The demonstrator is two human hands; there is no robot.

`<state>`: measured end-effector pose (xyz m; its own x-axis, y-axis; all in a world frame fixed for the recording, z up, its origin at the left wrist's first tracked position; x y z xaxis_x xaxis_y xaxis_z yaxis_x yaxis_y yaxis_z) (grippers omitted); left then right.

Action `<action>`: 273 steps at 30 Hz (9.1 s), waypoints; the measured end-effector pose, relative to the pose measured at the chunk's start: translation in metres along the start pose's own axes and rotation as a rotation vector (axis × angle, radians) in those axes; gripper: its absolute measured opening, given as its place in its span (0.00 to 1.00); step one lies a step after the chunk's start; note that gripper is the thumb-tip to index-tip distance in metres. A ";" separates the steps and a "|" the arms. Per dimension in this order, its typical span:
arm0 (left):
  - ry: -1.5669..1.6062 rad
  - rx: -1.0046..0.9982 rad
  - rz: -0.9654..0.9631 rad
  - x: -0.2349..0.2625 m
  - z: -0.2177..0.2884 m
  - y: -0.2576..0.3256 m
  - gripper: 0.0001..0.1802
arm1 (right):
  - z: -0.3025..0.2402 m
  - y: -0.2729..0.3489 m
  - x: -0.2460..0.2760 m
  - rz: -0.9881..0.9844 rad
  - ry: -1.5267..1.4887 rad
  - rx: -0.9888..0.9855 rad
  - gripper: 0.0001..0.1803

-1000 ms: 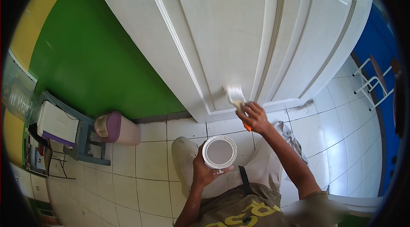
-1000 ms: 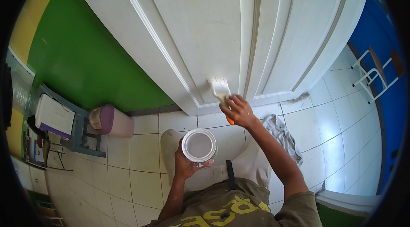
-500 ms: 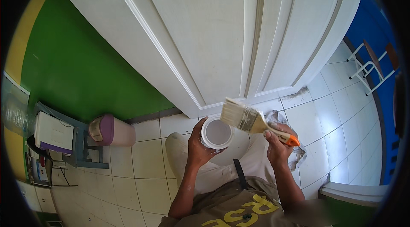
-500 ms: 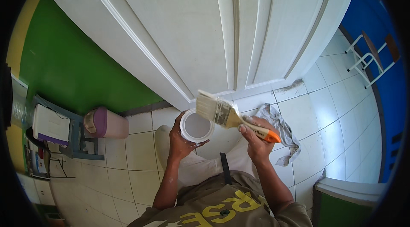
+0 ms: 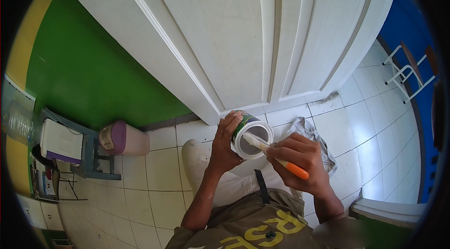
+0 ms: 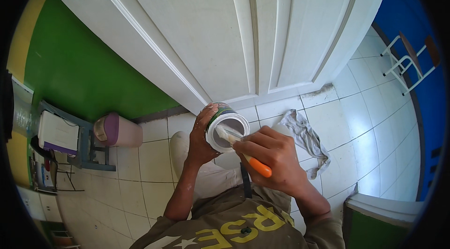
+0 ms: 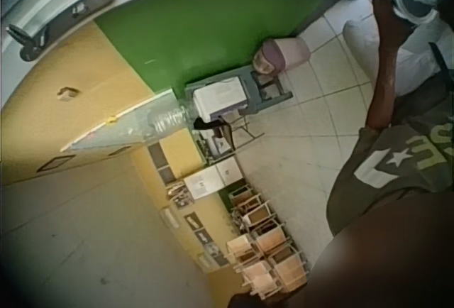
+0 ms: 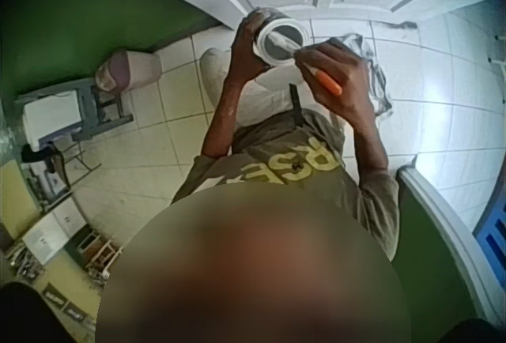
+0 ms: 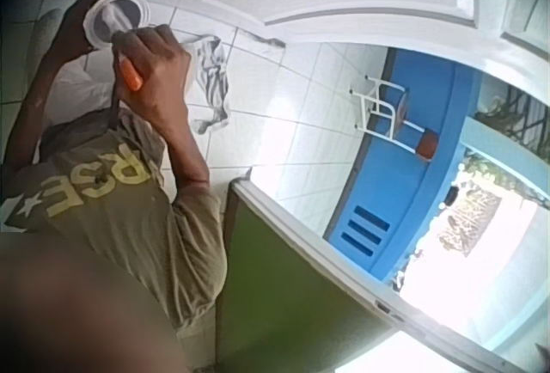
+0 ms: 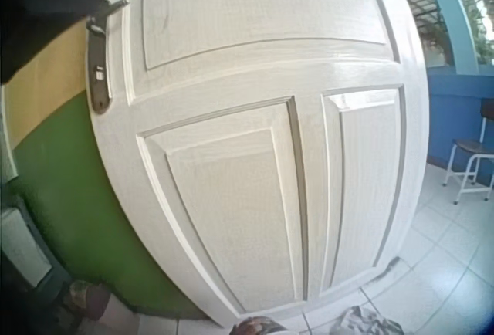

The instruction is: The person paints a wooden door with white paint using a paint brush.

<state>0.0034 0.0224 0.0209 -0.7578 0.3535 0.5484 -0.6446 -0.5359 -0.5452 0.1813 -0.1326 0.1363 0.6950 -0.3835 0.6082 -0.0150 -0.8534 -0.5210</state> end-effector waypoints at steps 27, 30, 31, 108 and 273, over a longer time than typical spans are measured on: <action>0.050 0.139 -0.163 -0.011 0.011 0.006 0.63 | 0.035 -0.025 0.003 -0.360 -0.069 -0.057 0.17; 0.071 0.232 -0.232 -0.009 0.010 0.007 0.62 | 0.037 -0.028 0.008 -0.408 -0.057 -0.024 0.18; 0.074 0.234 -0.229 -0.009 0.008 0.009 0.62 | 0.036 -0.028 0.009 -0.460 -0.035 0.007 0.18; 0.471 0.443 -0.023 0.070 -0.029 0.012 0.50 | 0.109 -0.134 -0.073 1.367 -0.907 -0.250 0.12; 0.036 0.181 -0.066 0.033 -0.014 0.011 0.60 | 0.036 -0.107 -0.043 -0.711 -0.030 0.189 0.12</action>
<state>-0.0302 0.0392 0.0244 -0.7196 0.4179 0.5546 -0.6668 -0.6387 -0.3839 0.1788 -0.0125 0.1448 0.5098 0.2521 0.8225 0.5693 -0.8157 -0.1029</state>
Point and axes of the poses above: each hand's wrist, its own y-axis away from the middle knuckle, its own x-axis out of the back of the hand, z = x × y, the point moved 1 cm from there along -y, towards the middle knuckle, and after that the axes turned 3 degrees about -z, right-handed, at the moved point
